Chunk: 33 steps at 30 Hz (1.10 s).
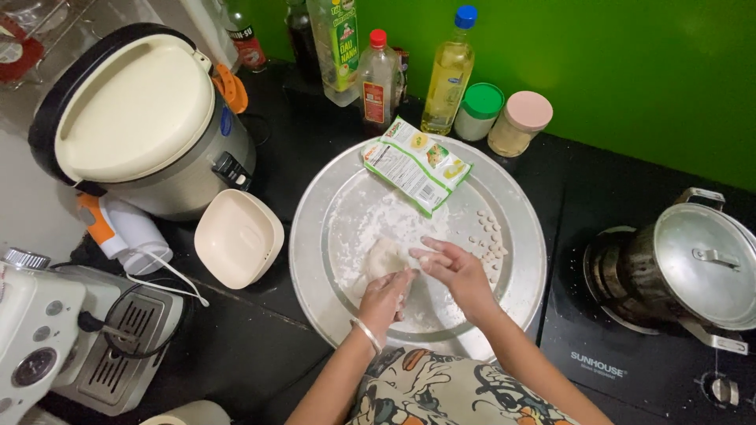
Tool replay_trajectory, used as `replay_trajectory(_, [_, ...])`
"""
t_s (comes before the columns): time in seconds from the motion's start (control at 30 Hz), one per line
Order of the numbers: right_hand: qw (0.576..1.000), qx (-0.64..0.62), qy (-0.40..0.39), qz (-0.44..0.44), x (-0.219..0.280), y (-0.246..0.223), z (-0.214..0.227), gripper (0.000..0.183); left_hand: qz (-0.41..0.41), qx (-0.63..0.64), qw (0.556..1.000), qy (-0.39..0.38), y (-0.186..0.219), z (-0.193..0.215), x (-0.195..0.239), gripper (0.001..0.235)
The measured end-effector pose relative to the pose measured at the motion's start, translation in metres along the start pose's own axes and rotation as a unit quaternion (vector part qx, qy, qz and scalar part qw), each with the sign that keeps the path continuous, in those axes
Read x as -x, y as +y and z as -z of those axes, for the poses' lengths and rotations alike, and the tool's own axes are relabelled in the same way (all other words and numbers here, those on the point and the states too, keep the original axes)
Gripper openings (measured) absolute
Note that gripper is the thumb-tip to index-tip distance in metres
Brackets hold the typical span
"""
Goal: Pinching small pieces of dough and rolling them into uniform balls on a floured tray.
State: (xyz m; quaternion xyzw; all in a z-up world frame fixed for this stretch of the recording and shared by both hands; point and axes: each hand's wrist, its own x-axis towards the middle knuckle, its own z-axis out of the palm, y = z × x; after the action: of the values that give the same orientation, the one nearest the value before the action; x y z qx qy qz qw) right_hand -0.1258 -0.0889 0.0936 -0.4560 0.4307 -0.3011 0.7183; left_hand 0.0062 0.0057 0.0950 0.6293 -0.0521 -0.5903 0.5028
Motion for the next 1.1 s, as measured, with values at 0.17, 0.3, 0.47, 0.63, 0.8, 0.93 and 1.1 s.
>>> replay_trajectory(0.17, [0.926,0.294,-0.09,0.219,0.009,0.004,0.005,0.059,0.034,0.045,0.998,-0.023,0.004,-0.005,0.001,0.025])
replay_trajectory(0.3, [0.858,0.373,-0.147,0.32,0.011,-0.009,0.015,0.064,0.038,0.015,0.999,-0.034,0.009,-0.003,0.01,0.017])
replay_trajectory(0.47, [0.986,0.082,-0.103,0.107,0.008,-0.027,0.038,0.078,0.037,0.002,0.998,-0.054,0.008,0.001,0.01,0.021])
replay_trajectory(0.63, [0.953,0.257,0.038,0.156,0.003,-0.038,0.052,0.065,0.028,-0.01,0.998,-0.048,0.007,0.001,0.008,0.023])
replay_trajectory(0.8, [0.919,0.288,-0.092,0.252,0.013,-0.017,0.033,0.042,-0.003,-0.056,0.997,-0.055,0.006,-0.003,0.009,0.025])
replay_trajectory(0.93, [0.91,0.297,-0.058,0.284,0.016,0.01,0.025,0.025,-0.02,-0.064,0.996,-0.054,0.008,-0.004,0.015,0.029])
replay_trajectory(1.1, [0.947,0.23,0.061,0.216,0.009,0.014,0.036,0.018,0.056,0.013,0.997,-0.058,0.013,0.004,0.016,0.051])
